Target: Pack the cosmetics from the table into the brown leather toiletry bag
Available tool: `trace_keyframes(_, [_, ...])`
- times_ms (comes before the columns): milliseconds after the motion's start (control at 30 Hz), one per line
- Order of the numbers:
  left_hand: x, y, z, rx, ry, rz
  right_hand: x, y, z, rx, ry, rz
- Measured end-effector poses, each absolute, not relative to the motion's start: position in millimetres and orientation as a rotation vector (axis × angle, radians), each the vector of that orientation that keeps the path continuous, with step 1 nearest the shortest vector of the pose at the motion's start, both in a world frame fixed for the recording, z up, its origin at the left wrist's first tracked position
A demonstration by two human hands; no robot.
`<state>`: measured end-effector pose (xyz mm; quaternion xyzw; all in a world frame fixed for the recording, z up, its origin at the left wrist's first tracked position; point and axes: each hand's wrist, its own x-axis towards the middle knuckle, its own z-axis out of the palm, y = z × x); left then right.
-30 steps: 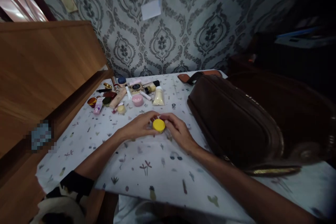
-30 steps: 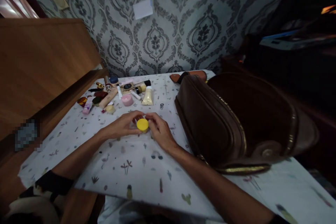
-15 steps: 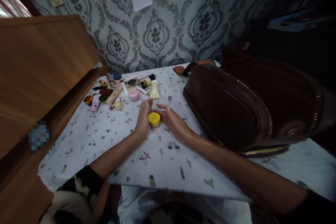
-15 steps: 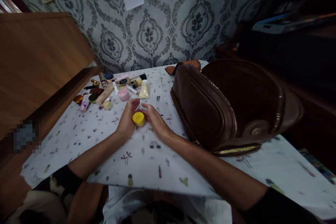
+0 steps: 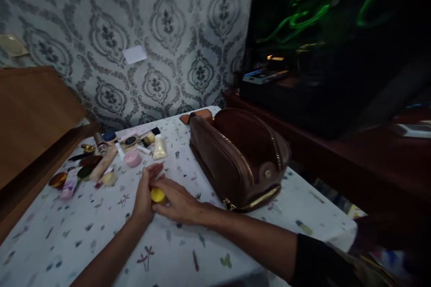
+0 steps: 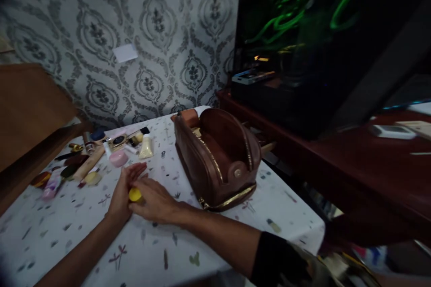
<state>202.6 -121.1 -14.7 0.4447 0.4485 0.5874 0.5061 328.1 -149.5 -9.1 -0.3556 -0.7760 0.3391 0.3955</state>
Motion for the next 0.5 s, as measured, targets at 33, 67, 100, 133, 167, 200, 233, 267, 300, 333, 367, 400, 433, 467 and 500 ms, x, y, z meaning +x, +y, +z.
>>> trace_keyframes(33, [203.0, -121.6, -12.1, 1.033, 1.074, 1.411, 328.6, -151.1, -8.5, -0.935, -2.038, 0.814])
trace_keyframes(67, [203.7, -122.3, -9.0, 1.001, 1.075, 1.406, 328.9, -152.1, -8.3, -0.976, -2.077, 0.789])
trace_keyframes(100, [204.6, -123.2, -5.7, 0.982, 1.079, 1.4, 328.9, -152.4, -8.4, -1.018, -2.08, 0.787])
trace_keyframes(133, [205.7, -124.6, -2.5, 0.974, 1.089, 1.394, 328.5, -152.1, -8.6, -1.056, -2.067, 0.793])
trace_keyframes(167, [206.9, -126.2, 0.5, 0.97, 1.104, 1.388, 327.8, -151.3, -9.0, -1.089, -2.047, 0.799])
trace_keyframes(200, [208.2, -128.0, 3.2, 0.971, 1.116, 1.382, 326.9, -150.2, -9.4, -1.114, -2.024, 0.803])
trace_keyframes(233, [209.5, -129.9, 5.2, 0.973, 1.125, 1.376, 326.0, -148.8, -9.8, -1.128, -1.998, 0.802])
trace_keyframes(267, [210.8, -131.6, 6.6, 0.974, 1.129, 1.368, 325.2, -147.5, -10.0, -1.128, -1.966, 0.8])
trace_keyframes(300, [211.9, -132.9, 7.3, 0.97, 1.13, 1.356, 324.7, -146.3, -9.9, -1.116, -1.923, 0.796])
trace_keyframes(333, [212.8, -133.8, 7.1, 0.959, 1.127, 1.345, 324.8, -145.5, -9.2, -1.095, -1.871, 0.792])
trace_keyframes(367, [213.3, -134.1, 6.2, 0.935, 1.125, 1.334, 325.4, -145.0, -8.1, -1.068, -1.811, 0.789])
trace_keyframes(400, [213.5, -133.8, 4.7, 0.896, 1.127, 1.322, 326.4, -145.0, -6.3, -1.041, -1.748, 0.786])
trace_keyframes(433, [213.2, -132.9, 2.9, 0.847, 1.131, 1.313, 327.9, -145.4, -4.3, -1.023, -1.689, 0.783])
trace_keyframes(467, [212.6, -131.7, 0.9, 0.798, 1.14, 1.309, 329.5, -146.2, -2.0, -1.017, -1.64, 0.781])
trace_keyframes(500, [211.6, -130.2, -0.9, 0.752, 1.154, 1.306, 330.9, -147.2, 0.0, -1.02, -1.604, 0.777])
